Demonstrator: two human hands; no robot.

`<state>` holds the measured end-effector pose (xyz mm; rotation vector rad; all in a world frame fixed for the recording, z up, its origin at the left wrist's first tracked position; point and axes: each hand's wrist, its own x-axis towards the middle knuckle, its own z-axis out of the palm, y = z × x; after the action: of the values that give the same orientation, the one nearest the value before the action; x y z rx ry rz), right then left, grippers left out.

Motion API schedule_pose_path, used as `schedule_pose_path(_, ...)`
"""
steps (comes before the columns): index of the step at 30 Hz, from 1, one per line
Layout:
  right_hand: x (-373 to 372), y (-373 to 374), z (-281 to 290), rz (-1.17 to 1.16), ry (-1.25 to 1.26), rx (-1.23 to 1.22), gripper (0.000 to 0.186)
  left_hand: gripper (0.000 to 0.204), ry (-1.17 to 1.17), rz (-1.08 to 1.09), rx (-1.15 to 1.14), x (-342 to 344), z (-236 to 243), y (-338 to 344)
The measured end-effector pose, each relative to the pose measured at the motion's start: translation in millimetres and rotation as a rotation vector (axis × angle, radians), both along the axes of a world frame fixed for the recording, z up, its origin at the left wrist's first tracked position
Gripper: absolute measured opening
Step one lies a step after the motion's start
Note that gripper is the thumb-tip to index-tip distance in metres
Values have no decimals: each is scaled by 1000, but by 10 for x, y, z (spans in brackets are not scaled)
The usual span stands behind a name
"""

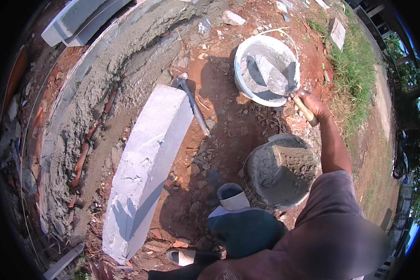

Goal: The person scoops mortar from a bucket with a trowel and spreads it onto a concrete block. They place the block onto a prepared mortar bed, align it with a string line, and tap it into position with a hammer. The person repeats this process for additional blocks.

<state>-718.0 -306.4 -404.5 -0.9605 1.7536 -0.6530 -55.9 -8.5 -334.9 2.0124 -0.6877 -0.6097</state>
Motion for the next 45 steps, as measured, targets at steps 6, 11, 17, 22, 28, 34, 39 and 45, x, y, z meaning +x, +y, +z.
schedule_pose_path(6,813,372,185,128,-72,-101,39,61,-45,-124,-13,-56,43,198)
schedule_pose_path(11,2395,695,-50,327,483,-535,33,61,-39,-160,-36,-29,113,345)
schedule_pose_path(17,2882,1408,-374,622,714,-424,45,59,-101,-167,-44,3,127,601)
schedule_pose_path(22,2691,1172,-24,824,845,-598,49,72,-100,-132,-81,208,-53,716)
schedule_pose_path(28,2329,147,-66,853,1142,-665,44,79,-130,-197,-88,91,-64,539)
schedule_pose_path(34,1941,288,-207,675,985,-604,46,82,-124,-145,-59,53,2,566)
schedule_pose_path(39,2589,803,-235,689,630,-419,47,82,-163,-187,20,49,-3,434)
schedule_pose_path(45,2858,1348,-320,964,723,-598,47,82,-111,-261,-25,38,-80,323)
